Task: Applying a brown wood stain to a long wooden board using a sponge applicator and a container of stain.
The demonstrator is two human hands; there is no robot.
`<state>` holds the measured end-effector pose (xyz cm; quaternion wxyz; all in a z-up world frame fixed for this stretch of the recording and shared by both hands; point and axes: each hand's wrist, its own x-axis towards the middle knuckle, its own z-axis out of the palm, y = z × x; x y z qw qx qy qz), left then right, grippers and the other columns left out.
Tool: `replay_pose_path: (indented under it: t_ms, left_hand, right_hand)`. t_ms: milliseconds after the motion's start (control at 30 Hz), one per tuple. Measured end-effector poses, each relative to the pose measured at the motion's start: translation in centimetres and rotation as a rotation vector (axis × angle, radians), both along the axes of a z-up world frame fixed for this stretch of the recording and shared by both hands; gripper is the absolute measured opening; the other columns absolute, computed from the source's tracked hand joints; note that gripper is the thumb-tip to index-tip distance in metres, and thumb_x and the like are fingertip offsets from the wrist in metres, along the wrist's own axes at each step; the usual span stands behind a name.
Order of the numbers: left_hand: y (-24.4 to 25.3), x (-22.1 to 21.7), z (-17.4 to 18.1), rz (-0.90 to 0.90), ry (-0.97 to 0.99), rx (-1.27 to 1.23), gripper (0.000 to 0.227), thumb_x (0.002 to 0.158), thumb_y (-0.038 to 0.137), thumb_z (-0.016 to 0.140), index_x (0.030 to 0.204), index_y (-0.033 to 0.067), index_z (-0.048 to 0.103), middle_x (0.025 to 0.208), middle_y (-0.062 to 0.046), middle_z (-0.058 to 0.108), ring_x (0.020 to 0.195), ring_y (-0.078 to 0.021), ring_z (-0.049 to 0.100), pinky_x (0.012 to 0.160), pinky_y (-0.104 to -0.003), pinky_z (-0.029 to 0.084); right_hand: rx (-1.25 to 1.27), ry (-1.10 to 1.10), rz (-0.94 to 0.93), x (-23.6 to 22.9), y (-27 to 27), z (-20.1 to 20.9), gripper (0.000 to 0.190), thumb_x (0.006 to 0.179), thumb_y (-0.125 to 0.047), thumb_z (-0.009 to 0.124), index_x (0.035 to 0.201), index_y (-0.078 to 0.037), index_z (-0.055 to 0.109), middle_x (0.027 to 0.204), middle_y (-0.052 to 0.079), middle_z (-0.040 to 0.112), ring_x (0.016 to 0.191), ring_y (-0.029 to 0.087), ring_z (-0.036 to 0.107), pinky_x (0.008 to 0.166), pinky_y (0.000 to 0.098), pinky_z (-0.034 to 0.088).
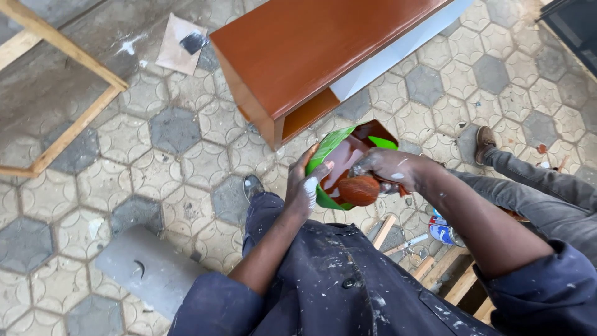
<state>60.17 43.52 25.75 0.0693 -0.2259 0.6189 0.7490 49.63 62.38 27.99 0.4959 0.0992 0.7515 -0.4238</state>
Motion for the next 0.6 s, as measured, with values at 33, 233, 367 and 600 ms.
replay_pose_path:
  t_ms: [33,233,367,600]
  left_hand:
    - [0.0,-0.2,1.0,0.015,0.000,0.022,0.068,0.079,0.045,0.075,0.141,0.0190,0.062,0.114,-0.019,0.052,0.109,-0.0278,0.057,0.100,-0.039,0.045]
    - [-1.0,-4.3,-0.4,0.094,0.020,0.036,0.063,0.080,0.035,0.076,0.138,0.0128,0.064,0.102,-0.014,0.052,0.093,-0.0215,0.055,0.084,-0.033,0.048]
    - [-1.6,-8.0,-3.5,0.149,0.013,0.109,0.062,0.078,0.030,0.081,0.135,0.0108,0.066,0.108,-0.013,0.051,0.101,-0.0203,0.052,0.094,-0.034,0.046]
    - [-2.8,-15.4,-3.3,0.057,0.060,0.195,0.063,0.086,0.025,0.068,0.147,0.0151,0.053,0.128,-0.004,0.052,0.116,-0.0122,0.049,0.103,-0.030,0.042]
  right_hand:
    - [-0.007,-0.005,0.002,-0.3,0.0,-0.1,0.016,0.082,-0.010,0.065,0.072,0.002,0.067,0.051,0.011,0.048,0.031,0.014,0.040,0.023,0.0230,0.027]
    - [-0.055,-0.003,0.027,-4.6,-1.9,-1.1,0.013,0.081,-0.007,0.063,0.071,0.002,0.067,0.051,0.009,0.047,0.029,0.014,0.038,0.023,0.0236,0.026]
    - [-0.095,-0.020,0.062,-8.5,-3.1,-1.8,0.012,0.080,-0.005,0.061,0.071,0.001,0.067,0.051,0.008,0.045,0.028,0.014,0.037,0.022,0.0240,0.025]
    - [-0.410,-0.042,-0.549,-14.4,1.7,-1.0,0.026,0.084,-0.011,0.061,0.108,-0.004,0.067,0.067,0.009,0.061,0.034,0.014,0.048,0.026,0.0187,0.034]
